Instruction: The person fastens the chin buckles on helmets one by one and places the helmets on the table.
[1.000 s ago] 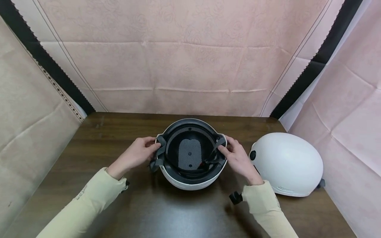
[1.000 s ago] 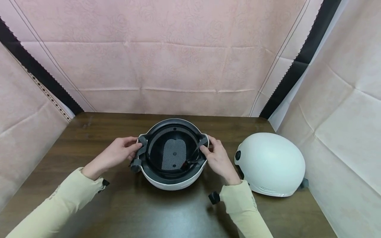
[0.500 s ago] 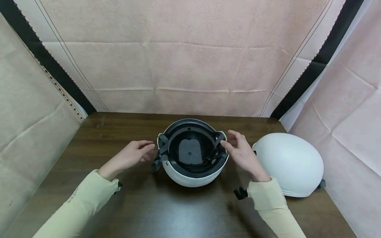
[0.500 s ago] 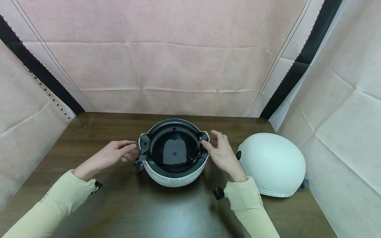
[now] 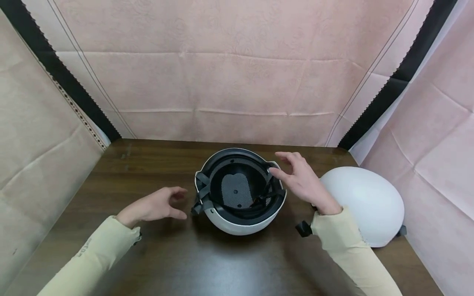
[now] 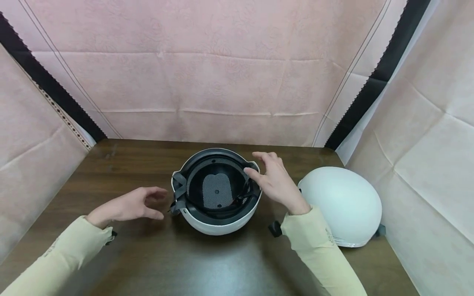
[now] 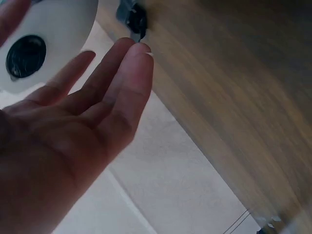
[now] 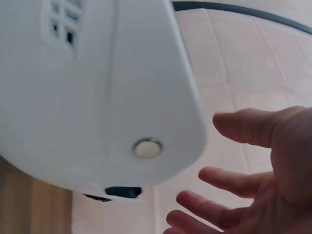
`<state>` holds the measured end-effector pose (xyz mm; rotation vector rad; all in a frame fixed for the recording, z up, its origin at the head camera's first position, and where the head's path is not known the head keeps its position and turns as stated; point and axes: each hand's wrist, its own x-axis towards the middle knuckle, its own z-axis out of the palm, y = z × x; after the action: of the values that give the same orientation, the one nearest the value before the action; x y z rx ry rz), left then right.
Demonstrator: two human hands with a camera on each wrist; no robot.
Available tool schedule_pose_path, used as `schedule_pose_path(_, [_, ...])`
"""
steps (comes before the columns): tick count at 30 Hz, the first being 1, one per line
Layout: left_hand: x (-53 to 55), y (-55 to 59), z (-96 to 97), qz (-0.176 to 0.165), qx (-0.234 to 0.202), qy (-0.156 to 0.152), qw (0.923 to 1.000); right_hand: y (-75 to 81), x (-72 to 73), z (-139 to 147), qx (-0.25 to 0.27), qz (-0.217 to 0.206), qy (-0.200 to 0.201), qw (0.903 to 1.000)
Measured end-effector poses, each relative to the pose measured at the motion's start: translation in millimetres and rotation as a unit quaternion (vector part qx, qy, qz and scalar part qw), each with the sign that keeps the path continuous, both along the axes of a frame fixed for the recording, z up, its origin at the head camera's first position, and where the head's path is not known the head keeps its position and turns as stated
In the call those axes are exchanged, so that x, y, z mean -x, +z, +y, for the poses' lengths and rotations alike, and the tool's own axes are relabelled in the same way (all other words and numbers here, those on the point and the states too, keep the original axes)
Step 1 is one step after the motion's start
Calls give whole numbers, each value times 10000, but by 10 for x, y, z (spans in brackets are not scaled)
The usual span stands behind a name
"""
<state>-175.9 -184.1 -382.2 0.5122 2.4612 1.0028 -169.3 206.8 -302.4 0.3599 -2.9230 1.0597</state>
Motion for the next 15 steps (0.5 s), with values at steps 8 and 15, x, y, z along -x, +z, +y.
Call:
schedule_pose_path(8, [-44,-83,166,135,327,42,9994,200,67,-201,-601,-194,619,9961])
schedule_pose_path(15, [-63,-115,283,486,389,24,9981,177,125,-349,-1088,-194,1352,9846])
